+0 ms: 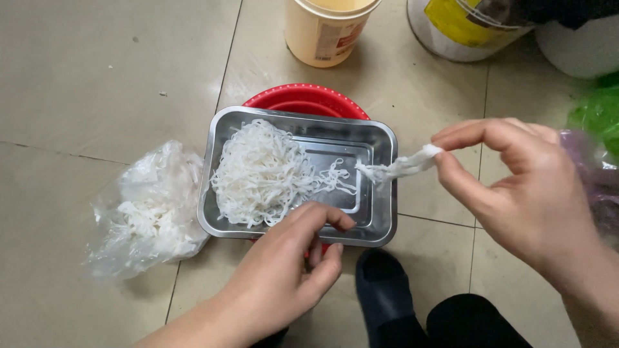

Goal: Separating and untangling thin white dough strips from a clump and placing them into a metal tray.

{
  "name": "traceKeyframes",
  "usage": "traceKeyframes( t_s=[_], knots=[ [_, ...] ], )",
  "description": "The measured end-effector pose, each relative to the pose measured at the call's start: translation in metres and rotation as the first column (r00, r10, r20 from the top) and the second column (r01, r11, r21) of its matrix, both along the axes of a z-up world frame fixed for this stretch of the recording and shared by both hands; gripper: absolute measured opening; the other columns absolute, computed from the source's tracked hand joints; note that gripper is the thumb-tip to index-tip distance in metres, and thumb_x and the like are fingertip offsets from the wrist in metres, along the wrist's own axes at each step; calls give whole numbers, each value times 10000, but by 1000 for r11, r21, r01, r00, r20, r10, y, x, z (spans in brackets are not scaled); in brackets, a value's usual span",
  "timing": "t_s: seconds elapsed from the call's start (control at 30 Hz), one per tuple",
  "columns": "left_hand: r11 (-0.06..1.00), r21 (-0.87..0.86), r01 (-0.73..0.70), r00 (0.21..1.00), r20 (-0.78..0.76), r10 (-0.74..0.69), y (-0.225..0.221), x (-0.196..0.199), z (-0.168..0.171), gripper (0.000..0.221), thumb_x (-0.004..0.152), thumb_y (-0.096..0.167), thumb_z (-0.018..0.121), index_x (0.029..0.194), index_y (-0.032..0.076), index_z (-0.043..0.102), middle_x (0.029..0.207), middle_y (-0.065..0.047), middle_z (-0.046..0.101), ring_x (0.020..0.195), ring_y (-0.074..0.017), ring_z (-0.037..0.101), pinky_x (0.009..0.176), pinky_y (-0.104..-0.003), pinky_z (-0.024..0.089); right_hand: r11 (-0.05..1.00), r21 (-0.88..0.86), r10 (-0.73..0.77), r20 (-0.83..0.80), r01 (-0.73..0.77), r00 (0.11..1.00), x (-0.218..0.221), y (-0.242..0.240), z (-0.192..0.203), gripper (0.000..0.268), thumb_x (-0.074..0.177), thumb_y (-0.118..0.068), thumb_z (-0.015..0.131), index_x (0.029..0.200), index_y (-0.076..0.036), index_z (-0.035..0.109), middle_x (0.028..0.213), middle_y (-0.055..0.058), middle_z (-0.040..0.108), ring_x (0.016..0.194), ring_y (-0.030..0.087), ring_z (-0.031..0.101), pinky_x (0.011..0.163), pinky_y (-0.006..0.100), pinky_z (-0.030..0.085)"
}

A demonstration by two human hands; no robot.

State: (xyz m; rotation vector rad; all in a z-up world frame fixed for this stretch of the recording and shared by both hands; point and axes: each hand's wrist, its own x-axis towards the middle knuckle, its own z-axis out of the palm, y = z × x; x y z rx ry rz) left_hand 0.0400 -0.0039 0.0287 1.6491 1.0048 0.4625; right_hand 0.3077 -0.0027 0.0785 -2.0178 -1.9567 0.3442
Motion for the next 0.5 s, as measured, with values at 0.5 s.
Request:
traceKeyframes(
  t_s=[0.5],
  knots=[
    [983,75,-166,940,313,135,22,32,44,210,948,131,659,1106,36,761,1114,-42,788,944,-147,734,795,-263,595,983,171,102,-195,-68,975,-25,-15,17,160,873,-4,798,1030,-23,768,994,50,782,884,162,641,934,331,428]
  ],
)
